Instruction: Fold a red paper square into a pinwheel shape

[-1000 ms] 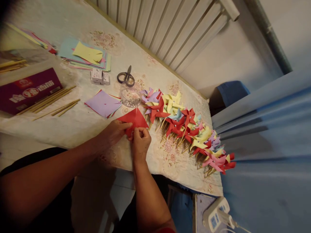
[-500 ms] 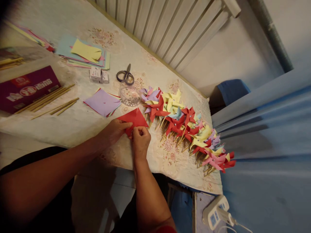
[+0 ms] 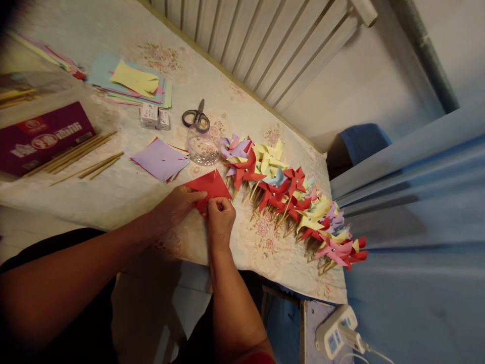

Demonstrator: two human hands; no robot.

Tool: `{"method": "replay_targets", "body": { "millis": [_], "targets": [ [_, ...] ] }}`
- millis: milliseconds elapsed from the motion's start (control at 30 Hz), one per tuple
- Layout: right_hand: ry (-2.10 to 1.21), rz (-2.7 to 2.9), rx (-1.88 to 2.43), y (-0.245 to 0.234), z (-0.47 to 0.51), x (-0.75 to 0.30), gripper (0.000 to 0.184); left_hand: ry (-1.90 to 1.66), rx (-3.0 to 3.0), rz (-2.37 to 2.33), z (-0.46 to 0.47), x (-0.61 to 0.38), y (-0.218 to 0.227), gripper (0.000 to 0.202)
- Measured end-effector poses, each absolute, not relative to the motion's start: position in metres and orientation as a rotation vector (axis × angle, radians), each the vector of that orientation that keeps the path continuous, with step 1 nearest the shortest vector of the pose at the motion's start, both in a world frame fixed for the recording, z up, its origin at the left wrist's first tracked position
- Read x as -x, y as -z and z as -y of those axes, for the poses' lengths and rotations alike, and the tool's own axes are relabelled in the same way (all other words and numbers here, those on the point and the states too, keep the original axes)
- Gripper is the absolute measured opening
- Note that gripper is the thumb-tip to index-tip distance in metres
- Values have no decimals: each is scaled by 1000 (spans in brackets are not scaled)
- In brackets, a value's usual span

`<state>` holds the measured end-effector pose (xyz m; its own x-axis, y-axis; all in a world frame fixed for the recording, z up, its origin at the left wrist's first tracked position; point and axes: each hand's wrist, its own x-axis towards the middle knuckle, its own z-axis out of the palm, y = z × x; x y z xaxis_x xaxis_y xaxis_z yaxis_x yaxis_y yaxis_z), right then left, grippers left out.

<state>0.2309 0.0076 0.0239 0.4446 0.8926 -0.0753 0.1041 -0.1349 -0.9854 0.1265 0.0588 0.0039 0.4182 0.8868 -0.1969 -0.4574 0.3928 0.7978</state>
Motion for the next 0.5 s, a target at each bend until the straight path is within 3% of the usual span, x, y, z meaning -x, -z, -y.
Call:
{"method": "replay_targets", "body": {
  "millis": [500],
  "targets": [
    [-872,912,1615,-26,-8,-230,17,-935,-800,-708,-59,-125,-1,16]
  ]
}}
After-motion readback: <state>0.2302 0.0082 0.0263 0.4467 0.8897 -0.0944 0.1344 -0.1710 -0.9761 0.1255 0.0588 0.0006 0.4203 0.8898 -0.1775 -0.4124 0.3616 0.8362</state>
